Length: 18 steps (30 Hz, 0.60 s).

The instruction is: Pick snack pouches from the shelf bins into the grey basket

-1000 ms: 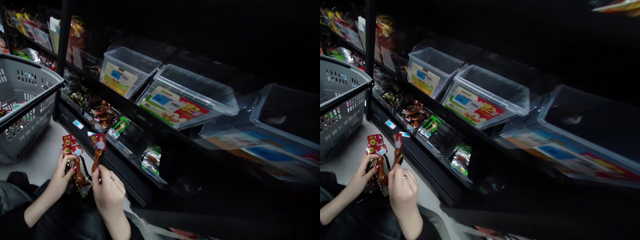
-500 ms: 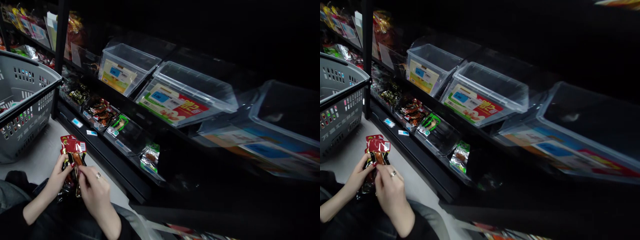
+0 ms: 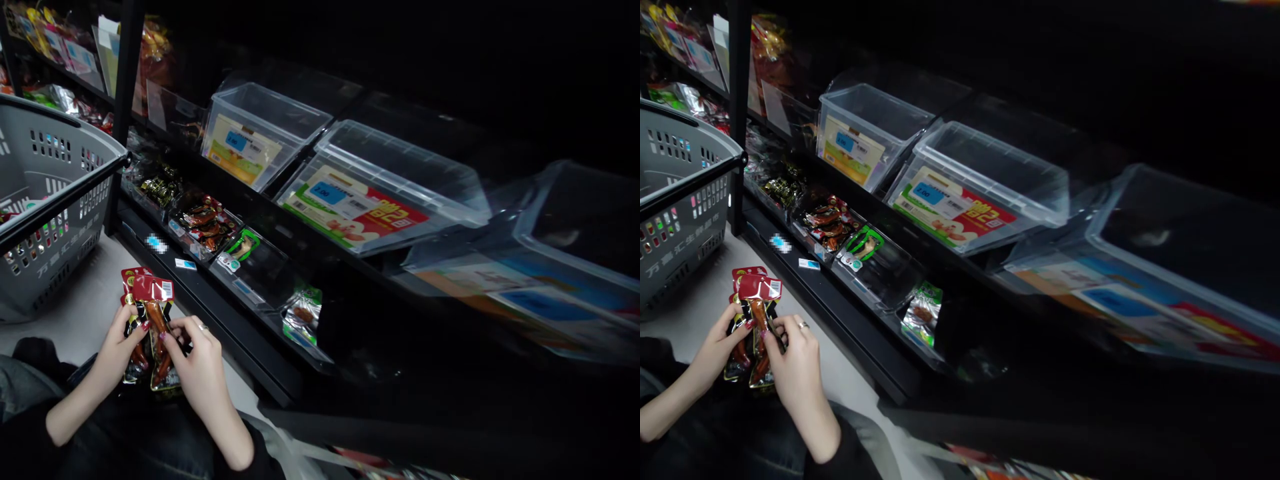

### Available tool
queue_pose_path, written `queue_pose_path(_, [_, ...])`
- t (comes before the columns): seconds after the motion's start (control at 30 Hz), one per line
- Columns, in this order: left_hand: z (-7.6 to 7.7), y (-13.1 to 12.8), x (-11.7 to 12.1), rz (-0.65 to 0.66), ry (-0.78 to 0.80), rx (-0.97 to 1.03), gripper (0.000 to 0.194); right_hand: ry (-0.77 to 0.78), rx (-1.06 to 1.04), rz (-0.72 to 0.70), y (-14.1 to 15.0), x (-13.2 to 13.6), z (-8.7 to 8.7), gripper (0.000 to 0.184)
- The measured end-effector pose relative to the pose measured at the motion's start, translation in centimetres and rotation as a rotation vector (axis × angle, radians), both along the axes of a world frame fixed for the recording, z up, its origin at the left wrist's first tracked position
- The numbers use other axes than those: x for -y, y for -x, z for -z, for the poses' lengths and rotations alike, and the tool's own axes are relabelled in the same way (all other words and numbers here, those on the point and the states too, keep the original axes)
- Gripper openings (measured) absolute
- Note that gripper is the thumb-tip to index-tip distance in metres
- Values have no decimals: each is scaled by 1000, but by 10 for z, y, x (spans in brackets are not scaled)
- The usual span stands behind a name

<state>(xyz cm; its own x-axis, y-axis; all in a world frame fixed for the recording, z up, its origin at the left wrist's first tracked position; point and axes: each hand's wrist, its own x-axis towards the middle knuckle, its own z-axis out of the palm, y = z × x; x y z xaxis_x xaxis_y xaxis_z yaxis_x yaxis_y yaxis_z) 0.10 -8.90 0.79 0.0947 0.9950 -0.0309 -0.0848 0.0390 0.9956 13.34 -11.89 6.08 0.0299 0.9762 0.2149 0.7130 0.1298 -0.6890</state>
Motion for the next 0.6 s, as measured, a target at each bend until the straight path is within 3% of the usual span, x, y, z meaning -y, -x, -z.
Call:
queue_pose_path(0.2, [0,2,2,-29,30,0,22,20,-142,74,-9,-4,1,16])
queue_pose_path(0.4, [-2,3,2,16,-22,-71,25,236,-486,35,-13,-13,7,15])
queue_pose_path(0.6, [2,0,3,54,-110,-125,26,114,-298,24,0,-9,12,14])
